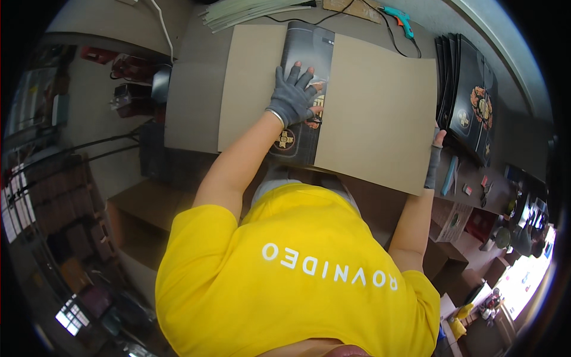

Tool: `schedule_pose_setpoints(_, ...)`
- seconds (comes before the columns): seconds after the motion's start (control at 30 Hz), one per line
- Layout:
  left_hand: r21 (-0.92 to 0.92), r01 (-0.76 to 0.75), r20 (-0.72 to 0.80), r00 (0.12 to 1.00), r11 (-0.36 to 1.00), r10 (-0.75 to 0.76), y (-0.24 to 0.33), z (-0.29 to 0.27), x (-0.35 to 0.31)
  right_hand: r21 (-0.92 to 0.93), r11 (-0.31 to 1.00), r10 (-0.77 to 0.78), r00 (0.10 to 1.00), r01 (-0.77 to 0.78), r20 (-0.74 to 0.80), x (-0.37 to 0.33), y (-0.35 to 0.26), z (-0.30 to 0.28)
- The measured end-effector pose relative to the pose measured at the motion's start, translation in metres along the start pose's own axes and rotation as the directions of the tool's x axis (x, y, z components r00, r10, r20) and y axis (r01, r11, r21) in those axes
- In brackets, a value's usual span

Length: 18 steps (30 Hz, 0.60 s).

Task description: Folding printed cardboard packaging sleeves on a workbench for preparation.

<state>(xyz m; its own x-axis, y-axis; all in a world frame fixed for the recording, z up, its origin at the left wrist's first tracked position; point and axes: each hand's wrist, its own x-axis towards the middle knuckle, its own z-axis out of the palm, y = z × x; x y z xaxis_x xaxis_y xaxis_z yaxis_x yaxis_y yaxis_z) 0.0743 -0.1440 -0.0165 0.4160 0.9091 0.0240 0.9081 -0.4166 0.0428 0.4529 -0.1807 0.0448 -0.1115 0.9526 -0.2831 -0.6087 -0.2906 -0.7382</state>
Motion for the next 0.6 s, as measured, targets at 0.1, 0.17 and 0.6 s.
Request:
schedule_pose_setpoints(0.1,0.026,-0.032,0.144,0.989,0.999,0.028,0.003,-0.023,0.000,-0.255,0.938,-0.255,0.966,0.235,-0.048,0.011,0.013,0.008)
schedule_pose_setpoints(0.17,0.005,-0.056,0.246,0.968,0.998,0.053,0.000,-0.036,0.001,-0.480,0.825,-0.337,0.941,0.299,0.007,0.016,0.025,0.024)
schedule_pose_setpoints(0.6,0.163,-0.139,0.427,0.903,0.977,0.057,-0.001,-0.037,0.003,-0.828,-0.416,-0.328,0.786,0.377,0.523,0.054,0.103,0.091)
